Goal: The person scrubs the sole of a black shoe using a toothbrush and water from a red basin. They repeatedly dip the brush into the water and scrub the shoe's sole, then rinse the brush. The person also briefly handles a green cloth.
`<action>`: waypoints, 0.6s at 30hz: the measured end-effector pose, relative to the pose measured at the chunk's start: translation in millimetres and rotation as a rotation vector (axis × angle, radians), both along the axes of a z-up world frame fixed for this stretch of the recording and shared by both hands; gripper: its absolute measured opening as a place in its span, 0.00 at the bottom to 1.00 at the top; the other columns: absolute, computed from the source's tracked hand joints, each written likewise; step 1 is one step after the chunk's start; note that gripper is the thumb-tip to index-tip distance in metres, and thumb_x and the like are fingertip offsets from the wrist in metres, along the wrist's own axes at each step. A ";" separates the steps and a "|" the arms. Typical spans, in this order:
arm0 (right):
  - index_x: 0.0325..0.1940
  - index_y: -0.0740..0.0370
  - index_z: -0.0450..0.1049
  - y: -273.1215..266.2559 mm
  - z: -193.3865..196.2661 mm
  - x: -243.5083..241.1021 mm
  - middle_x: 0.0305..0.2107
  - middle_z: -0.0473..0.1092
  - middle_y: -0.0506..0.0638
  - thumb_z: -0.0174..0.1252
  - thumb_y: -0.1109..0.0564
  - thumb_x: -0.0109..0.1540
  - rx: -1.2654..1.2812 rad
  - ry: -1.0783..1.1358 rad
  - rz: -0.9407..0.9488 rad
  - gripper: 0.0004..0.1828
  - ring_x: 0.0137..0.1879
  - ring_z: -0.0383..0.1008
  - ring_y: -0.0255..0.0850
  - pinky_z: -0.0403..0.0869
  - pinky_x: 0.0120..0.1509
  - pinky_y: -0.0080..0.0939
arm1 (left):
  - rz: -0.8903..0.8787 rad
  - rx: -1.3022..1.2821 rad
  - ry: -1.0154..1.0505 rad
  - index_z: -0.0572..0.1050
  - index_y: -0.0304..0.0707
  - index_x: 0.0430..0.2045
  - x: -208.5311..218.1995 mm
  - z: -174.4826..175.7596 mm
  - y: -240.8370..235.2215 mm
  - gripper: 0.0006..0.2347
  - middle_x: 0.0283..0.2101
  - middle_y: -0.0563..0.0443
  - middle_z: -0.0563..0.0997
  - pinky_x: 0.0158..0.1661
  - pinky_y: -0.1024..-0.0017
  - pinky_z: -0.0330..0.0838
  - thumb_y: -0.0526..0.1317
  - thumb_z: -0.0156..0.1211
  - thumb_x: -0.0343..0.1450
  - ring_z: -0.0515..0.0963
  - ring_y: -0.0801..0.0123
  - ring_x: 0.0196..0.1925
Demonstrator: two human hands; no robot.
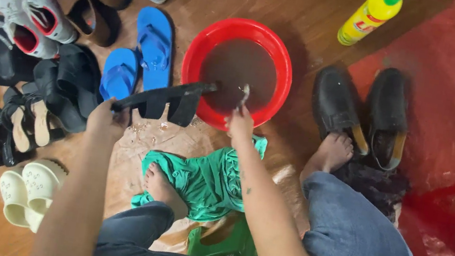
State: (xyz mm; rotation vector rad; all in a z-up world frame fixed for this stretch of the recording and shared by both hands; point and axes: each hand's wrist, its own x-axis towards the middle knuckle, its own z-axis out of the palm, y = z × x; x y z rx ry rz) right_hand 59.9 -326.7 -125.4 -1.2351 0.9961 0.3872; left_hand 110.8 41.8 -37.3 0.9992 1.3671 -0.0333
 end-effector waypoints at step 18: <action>0.72 0.56 0.64 20.7 120.2 -42.1 0.45 0.77 0.66 0.45 0.55 0.69 -0.715 -0.635 0.615 0.26 0.49 0.80 0.60 0.77 0.57 0.60 | 0.055 -0.033 0.032 0.58 0.32 0.49 -6.5 -7.2 -27.0 0.17 0.41 0.46 0.68 0.32 0.74 0.88 0.40 0.58 0.75 0.87 0.64 0.29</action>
